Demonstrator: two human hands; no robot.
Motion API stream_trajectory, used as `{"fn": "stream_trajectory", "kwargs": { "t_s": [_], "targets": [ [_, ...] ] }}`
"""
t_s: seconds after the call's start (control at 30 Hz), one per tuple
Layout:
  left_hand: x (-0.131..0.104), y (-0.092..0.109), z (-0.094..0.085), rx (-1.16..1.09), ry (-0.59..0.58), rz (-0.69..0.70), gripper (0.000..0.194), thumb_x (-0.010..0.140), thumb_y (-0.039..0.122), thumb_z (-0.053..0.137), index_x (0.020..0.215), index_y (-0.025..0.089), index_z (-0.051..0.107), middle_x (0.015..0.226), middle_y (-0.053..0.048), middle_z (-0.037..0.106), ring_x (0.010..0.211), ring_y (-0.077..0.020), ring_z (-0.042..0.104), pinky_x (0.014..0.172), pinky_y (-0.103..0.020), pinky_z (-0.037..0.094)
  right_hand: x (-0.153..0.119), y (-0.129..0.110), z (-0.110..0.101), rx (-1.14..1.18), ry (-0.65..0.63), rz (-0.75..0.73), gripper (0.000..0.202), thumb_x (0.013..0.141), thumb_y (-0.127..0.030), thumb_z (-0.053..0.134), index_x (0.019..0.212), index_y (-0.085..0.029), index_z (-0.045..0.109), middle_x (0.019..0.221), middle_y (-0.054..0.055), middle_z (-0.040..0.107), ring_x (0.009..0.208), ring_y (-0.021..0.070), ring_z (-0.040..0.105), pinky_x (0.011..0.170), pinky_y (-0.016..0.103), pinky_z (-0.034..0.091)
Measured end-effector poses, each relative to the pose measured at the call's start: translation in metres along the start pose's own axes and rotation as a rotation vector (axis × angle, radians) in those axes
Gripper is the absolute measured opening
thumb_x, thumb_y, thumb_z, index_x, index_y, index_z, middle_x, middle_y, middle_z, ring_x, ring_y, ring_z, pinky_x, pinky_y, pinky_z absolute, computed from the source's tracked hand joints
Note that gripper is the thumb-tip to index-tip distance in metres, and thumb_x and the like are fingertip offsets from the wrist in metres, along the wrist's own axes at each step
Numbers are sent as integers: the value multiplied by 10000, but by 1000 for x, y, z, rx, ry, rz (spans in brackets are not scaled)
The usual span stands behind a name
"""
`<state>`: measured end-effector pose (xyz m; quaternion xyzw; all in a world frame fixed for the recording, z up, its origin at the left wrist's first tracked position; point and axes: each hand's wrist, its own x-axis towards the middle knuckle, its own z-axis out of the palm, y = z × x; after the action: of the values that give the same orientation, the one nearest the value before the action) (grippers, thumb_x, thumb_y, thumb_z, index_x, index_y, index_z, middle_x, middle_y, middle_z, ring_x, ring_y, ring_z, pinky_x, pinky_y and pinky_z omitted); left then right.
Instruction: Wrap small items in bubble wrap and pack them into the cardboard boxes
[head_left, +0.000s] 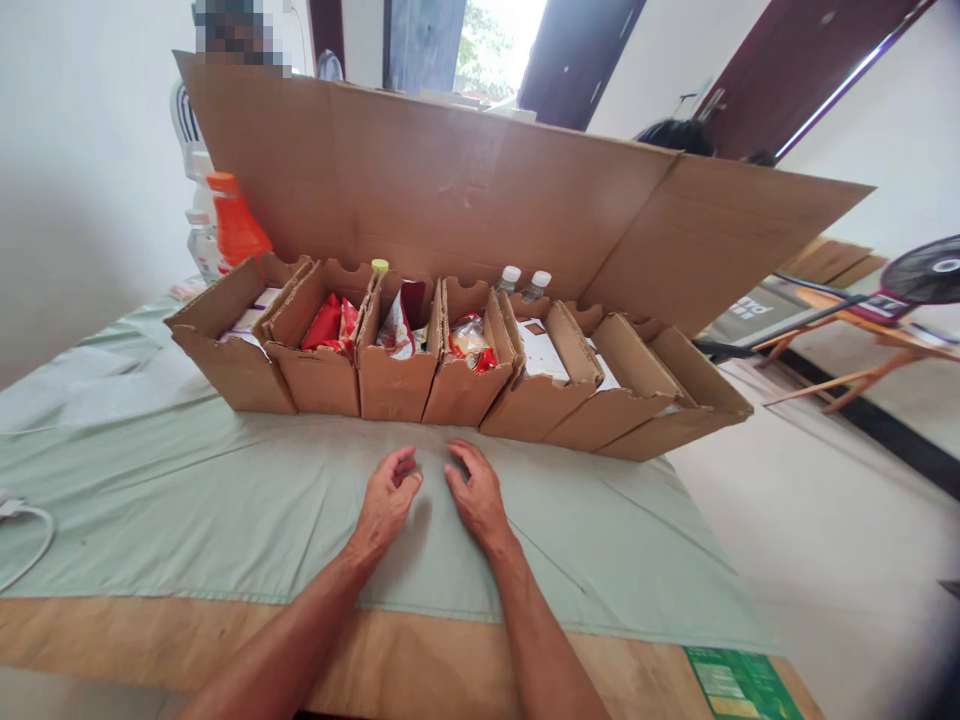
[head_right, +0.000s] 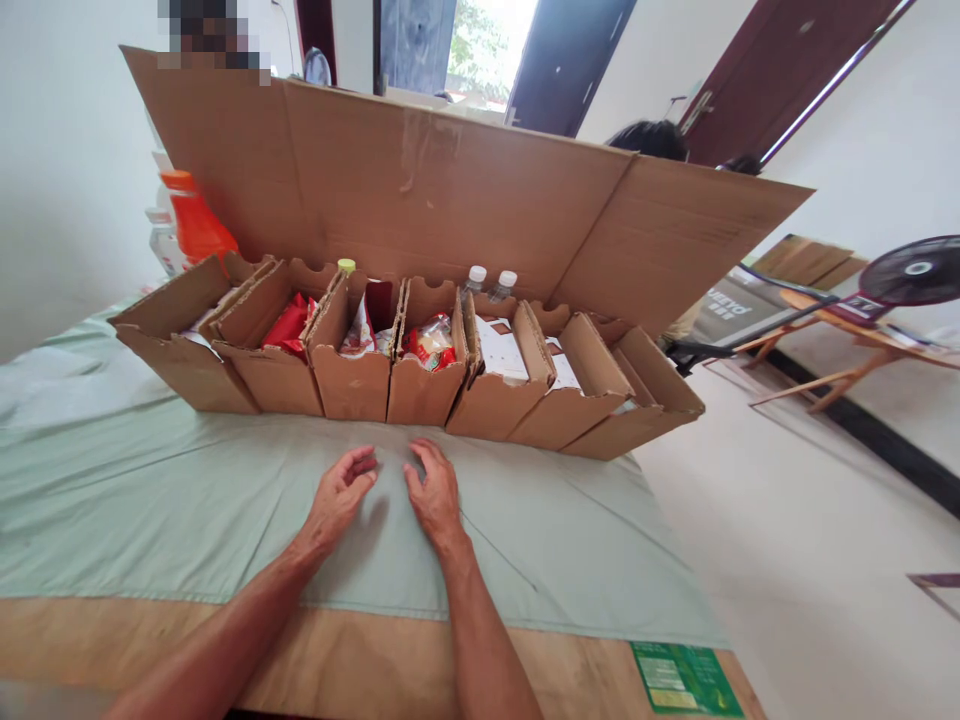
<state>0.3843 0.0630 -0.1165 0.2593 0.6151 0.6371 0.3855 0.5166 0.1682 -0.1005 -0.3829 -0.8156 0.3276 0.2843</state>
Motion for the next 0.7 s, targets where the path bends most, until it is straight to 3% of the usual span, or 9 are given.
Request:
{"fn": "stream_trajectory", "kwargs": {
  "t_s": [0.1,0.2,0.4,0.53,0.7],
  "targets": [
    [0,1,1,-2,9,0,522,775,339,684,1256,151,607,1285,-164,669,1227,-268,619,1076,-420,453,-9,-3,6,-27,35,-31,254,812,-250,608,1015,-214,755,1262,121,721,1216,294,632,1064,495,455],
    [-4,4,-3,-11,-4,-9,543,769,350,692,1264,141,612,1260,-171,685,1213,-276,634,1063,-425,467,-9,-8,2,-27,102,-54,265,855,-261,547,1020,-212,749,1132,110,764,1099,260,686,995,446,509],
    [-20,4,-15,-30,-34,-10,542,775,374,680,1265,145,634,1193,-156,722,1167,-275,669,1029,-437,497,23,-41,-59,-86,311,-83,472,949,-332,468,1385,-186,576,1071,85,761,918,199,703,892,348,534],
    [-20,2,-16,-24,-36,13,454,746,336,698,1165,161,689,1123,-134,747,1113,-266,691,996,-423,520,64,-72,-96,-382,224,-55,579,892,-270,554,1469,-233,513,915,22,770,780,203,695,770,310,503],
    [-14,-1,-14,9,-25,59,368,724,307,708,1066,172,729,1054,-106,760,1029,-247,707,964,-397,531,87,-88,-105,-626,176,0,308,928,-317,549,1183,-250,708,876,44,767,824,239,689,720,305,435]
  ]
}}
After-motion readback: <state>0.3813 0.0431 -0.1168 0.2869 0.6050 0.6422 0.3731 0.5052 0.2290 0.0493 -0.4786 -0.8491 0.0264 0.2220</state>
